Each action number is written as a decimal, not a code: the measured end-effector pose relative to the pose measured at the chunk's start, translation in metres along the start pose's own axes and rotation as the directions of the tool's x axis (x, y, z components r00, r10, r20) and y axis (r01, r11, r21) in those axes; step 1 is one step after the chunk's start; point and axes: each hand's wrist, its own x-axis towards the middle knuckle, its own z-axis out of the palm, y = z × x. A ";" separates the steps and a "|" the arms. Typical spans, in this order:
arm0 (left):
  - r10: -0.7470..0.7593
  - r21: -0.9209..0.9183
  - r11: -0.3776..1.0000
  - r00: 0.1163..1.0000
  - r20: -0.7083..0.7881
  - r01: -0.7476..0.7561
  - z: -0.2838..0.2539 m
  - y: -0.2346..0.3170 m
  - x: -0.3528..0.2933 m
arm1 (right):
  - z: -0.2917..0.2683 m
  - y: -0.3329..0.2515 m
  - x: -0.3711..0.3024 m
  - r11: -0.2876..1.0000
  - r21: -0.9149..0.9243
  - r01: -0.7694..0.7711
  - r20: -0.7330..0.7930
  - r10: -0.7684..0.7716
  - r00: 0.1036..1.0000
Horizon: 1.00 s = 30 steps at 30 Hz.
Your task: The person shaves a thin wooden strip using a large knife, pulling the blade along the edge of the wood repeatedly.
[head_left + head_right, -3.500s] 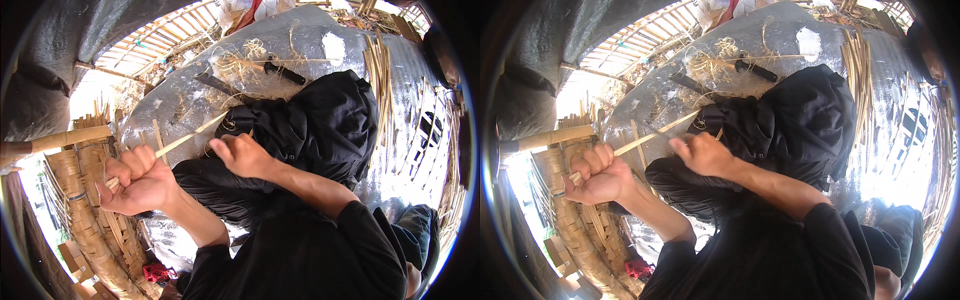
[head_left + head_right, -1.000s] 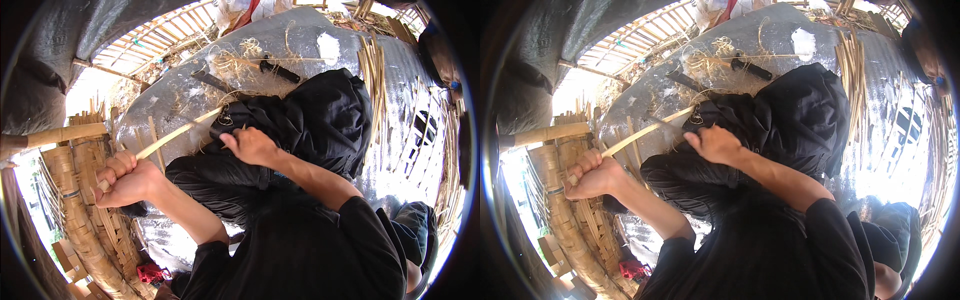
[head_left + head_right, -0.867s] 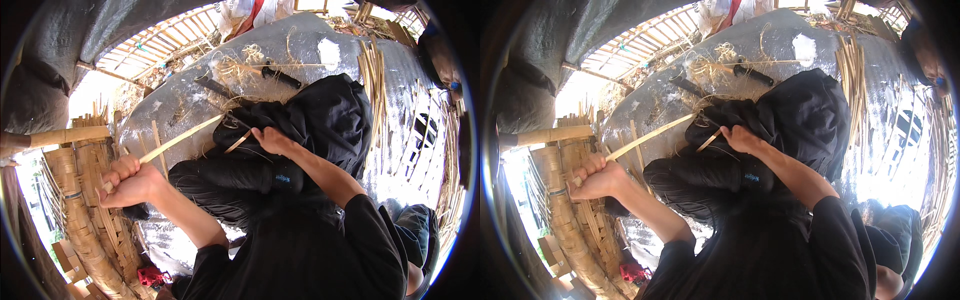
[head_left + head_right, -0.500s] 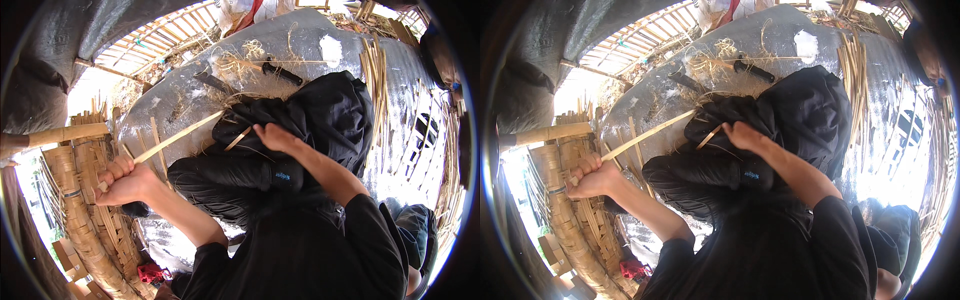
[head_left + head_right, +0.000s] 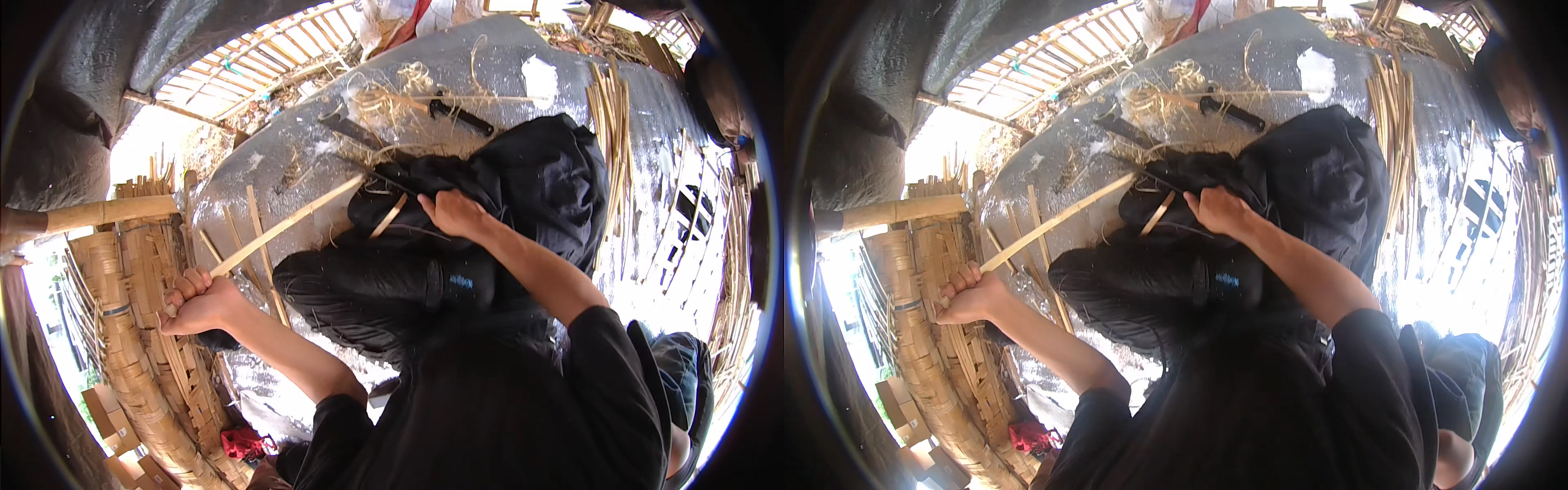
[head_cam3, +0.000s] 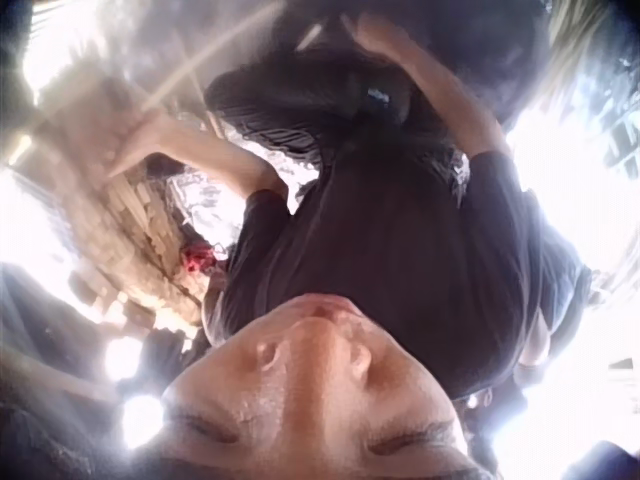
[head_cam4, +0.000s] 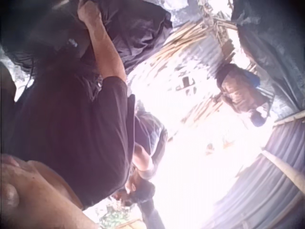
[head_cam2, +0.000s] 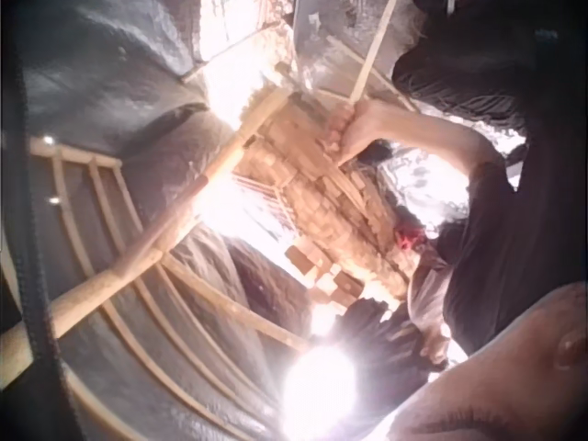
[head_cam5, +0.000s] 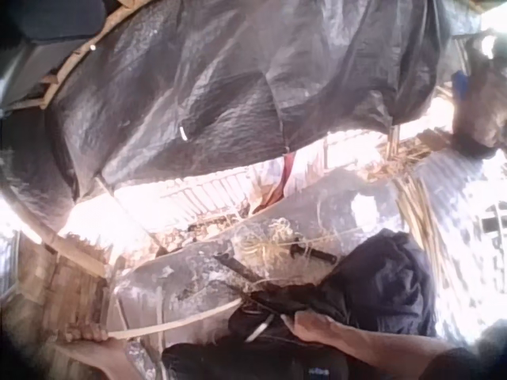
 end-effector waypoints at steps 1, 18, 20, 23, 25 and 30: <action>-0.004 0.015 1.000 0.999 -0.051 0.005 -0.010 0.002 0.008 | 0.003 -0.002 -0.005 1.000 0.014 -0.007 0.023 0.006 1.000; -0.480 -0.536 0.681 0.857 0.189 0.500 -0.102 -0.018 0.033 | -0.087 -0.124 -0.024 -0.077 0.984 -0.158 0.139 -0.208 0.968; -0.553 -0.611 0.598 0.819 0.155 0.519 -0.108 -0.035 0.029 | -0.104 -0.129 -0.025 -0.228 0.963 -0.141 0.087 -0.230 0.969; -0.591 -0.616 0.548 0.783 0.194 0.566 -0.130 -0.063 0.023 | -0.119 -0.132 -0.027 -0.356 0.933 -0.050 -0.041 -0.243 0.969; -0.595 -0.573 0.505 0.741 0.311 0.645 -0.151 -0.085 0.024 | -0.128 -0.140 -0.027 -0.409 0.912 -0.027 -0.064 -0.208 0.976; -0.817 -0.100 0.564 0.572 0.078 0.820 -0.116 -0.086 -0.034 | -0.148 -0.124 -0.005 -0.594 0.800 0.086 -0.191 -0.117 0.975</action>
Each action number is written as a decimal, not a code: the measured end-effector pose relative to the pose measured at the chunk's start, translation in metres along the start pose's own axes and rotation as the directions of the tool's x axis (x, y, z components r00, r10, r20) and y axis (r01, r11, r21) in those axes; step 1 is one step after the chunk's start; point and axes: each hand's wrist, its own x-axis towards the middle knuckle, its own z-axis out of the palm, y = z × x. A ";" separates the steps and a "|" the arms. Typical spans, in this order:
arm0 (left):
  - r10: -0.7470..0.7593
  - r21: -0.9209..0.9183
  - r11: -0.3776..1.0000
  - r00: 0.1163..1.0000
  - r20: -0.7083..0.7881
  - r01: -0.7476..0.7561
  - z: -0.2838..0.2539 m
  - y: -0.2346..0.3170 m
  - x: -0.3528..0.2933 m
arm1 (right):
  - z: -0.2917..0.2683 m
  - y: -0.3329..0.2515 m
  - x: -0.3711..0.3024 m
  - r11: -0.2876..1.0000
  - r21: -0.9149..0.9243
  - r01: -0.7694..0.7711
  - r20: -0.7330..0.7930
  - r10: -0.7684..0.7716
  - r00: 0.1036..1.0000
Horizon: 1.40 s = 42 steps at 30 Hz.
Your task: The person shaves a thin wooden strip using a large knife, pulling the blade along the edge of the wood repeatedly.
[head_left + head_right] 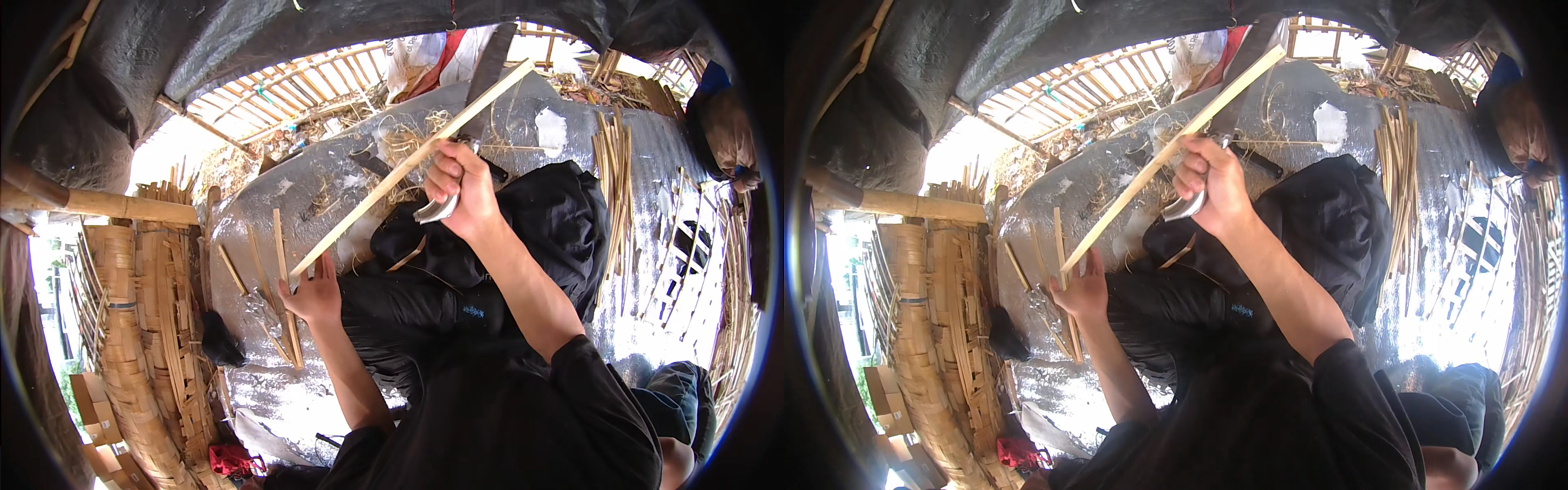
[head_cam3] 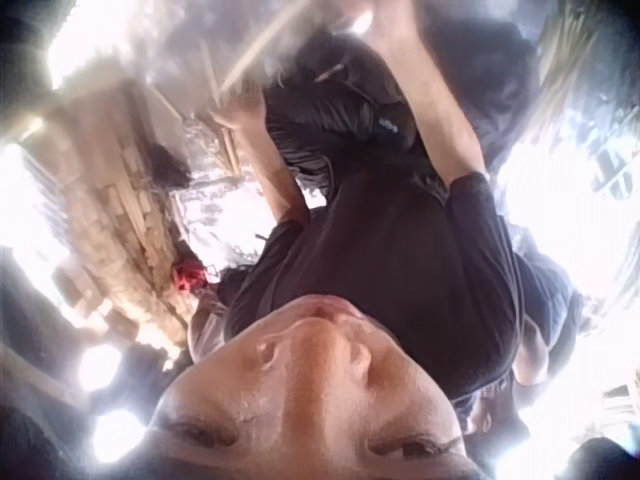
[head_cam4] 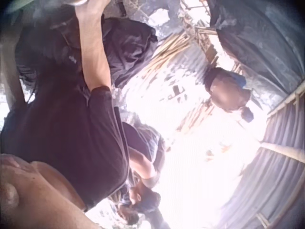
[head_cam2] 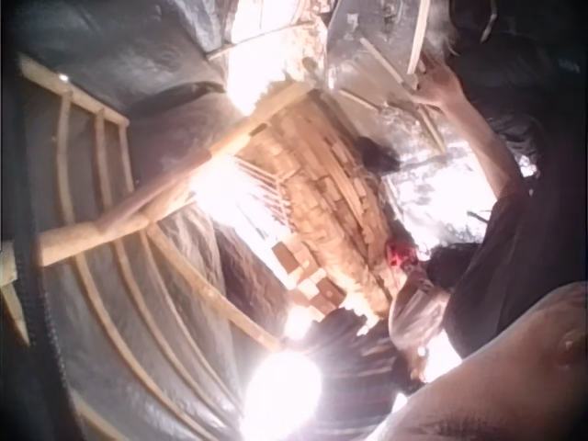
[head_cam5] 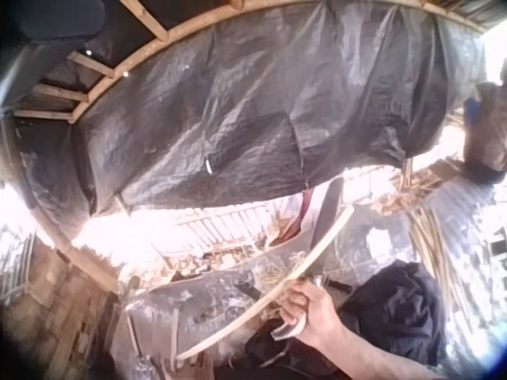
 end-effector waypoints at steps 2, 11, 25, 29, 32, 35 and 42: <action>0.132 0.311 0.948 0.974 -0.185 -0.069 0.007 -0.004 -0.009 | 0.001 -0.012 0.005 0.998 -0.020 0.058 0.020 -0.058 0.998; 0.309 0.388 0.343 0.492 0.814 -0.856 0.171 0.015 -0.072 | 0.042 -0.008 0.000 0.943 -0.328 0.051 0.073 -0.029 0.997; 0.039 0.232 0.181 0.243 0.969 -0.956 0.258 -0.007 -0.108 | 0.032 0.043 -0.008 0.634 -0.731 0.253 0.325 -0.003 0.946; -0.070 0.313 0.182 0.306 0.950 -0.932 0.273 0.016 -0.120 | 0.035 0.047 -0.013 0.510 -0.811 0.287 0.363 0.055 0.930; -0.100 0.343 0.119 0.332 0.938 -0.932 0.283 0.030 -0.130 | 0.046 0.048 -0.021 0.615 -0.734 0.290 0.391 0.033 0.920; -0.071 0.336 0.108 0.330 0.941 -0.936 0.291 0.036 -0.134 | 0.044 0.047 -0.019 0.569 -0.774 0.277 0.382 0.070 0.922; 0.397 0.182 0.153 0.229 0.889 -0.971 0.315 0.056 -0.124 | 0.037 0.059 -0.009 0.558 -0.783 0.274 0.386 0.090 0.918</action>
